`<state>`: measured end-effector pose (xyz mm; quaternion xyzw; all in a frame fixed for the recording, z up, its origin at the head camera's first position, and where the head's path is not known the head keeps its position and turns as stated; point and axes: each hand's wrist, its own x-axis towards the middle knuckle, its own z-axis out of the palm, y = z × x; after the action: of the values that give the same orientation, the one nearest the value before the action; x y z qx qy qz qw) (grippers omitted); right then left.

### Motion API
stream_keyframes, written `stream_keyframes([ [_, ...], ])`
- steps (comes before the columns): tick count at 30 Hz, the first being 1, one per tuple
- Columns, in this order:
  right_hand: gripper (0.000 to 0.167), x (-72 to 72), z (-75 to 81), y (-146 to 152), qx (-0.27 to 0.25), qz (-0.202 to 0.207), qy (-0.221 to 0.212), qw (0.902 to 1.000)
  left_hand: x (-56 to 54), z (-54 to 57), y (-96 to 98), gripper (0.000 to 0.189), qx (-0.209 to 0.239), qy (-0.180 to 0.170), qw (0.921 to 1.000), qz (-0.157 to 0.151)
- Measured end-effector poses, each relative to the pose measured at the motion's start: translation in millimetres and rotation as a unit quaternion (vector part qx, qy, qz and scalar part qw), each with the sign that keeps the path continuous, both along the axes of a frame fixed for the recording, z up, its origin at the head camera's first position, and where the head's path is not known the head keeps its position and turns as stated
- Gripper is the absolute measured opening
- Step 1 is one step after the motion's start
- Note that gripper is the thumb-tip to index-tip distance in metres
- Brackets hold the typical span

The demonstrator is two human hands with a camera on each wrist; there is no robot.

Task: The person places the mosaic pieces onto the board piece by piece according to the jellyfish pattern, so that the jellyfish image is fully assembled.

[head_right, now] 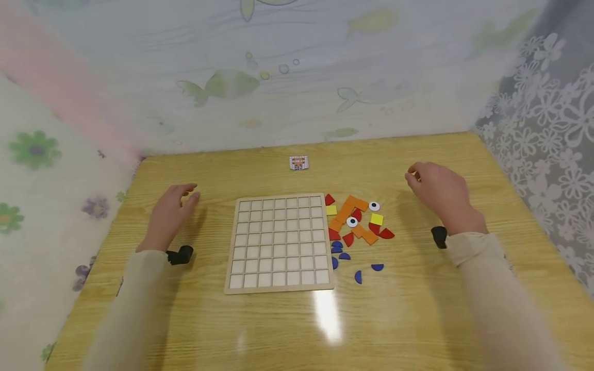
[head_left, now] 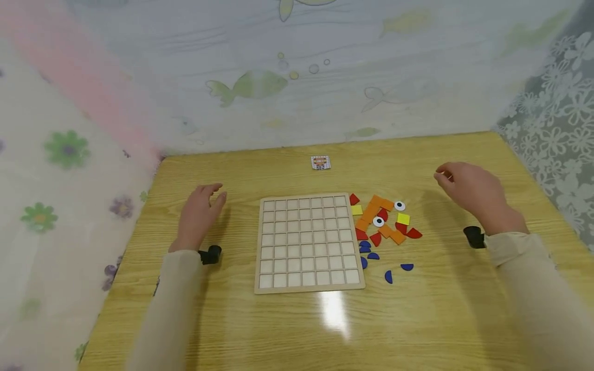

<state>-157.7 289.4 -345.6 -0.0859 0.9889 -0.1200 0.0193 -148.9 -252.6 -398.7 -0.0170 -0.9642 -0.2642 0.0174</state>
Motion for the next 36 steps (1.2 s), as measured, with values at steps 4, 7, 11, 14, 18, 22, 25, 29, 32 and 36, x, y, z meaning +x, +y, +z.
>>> stream_keyframes([
  [4, 0.045, 0.0, -11.7, -16, -0.056, 0.022, 0.002, 0.9982, 14.5, -3.6, 7.1, 0.059, 0.062, -0.004, 0.9981, -0.001],
  [7, 0.043, -2.3, -23.0, -35, -0.090, 0.046, -0.009, 0.9949, 23.8, -7.5, 15.5, 0.059, 0.078, -0.030, 0.9965, -0.004],
  [11, 0.038, -5.4, -40.1, -64, -0.131, 0.059, -0.042, 0.9888, 34.0, -12.4, 29.1, 0.054, 0.095, -0.077, 0.9925, 0.000],
  [14, 0.036, -8.6, -51.0, -85, -0.155, 0.065, -0.064, 0.9837, 38.9, -16.0, 38.6, 0.047, 0.108, -0.100, 0.9891, 0.008],
  [18, 0.036, -15.0, -60.6, -106, -0.178, 0.073, -0.082, 0.9778, 40.0, -19.3, 50.8, 0.044, 0.118, -0.120, 0.9856, 0.018],
  [22, 0.036, -21.2, -66.0, -118, -0.185, 0.065, -0.108, 0.9747, 37.7, -21.6, 62.7, 0.045, 0.116, -0.136, 0.9834, 0.028],
  [25, 0.035, -24.5, -68.6, -123, -0.184, 0.061, -0.125, 0.9731, 36.2, -22.5, 70.7, 0.044, 0.101, -0.149, 0.9830, 0.035],
  [29, 0.032, -28.3, -72.4, -130, -0.178, 0.065, -0.121, 0.9744, 35.2, -19.4, 76.9, 0.045, 0.078, -0.166, 0.9822, 0.038],
  [32, 0.031, -30.3, -75.3, -132, -0.169, 0.065, -0.115, 0.9768, 33.8, -16.6, 78.9, 0.047, 0.063, -0.170, 0.9828, 0.035],
  [36, 0.031, -31.6, -75.3, -131, -0.166, 0.055, -0.113, 0.9781, 28.4, -16.3, 80.7, 0.047, 0.050, -0.165, 0.9845, 0.033],
])
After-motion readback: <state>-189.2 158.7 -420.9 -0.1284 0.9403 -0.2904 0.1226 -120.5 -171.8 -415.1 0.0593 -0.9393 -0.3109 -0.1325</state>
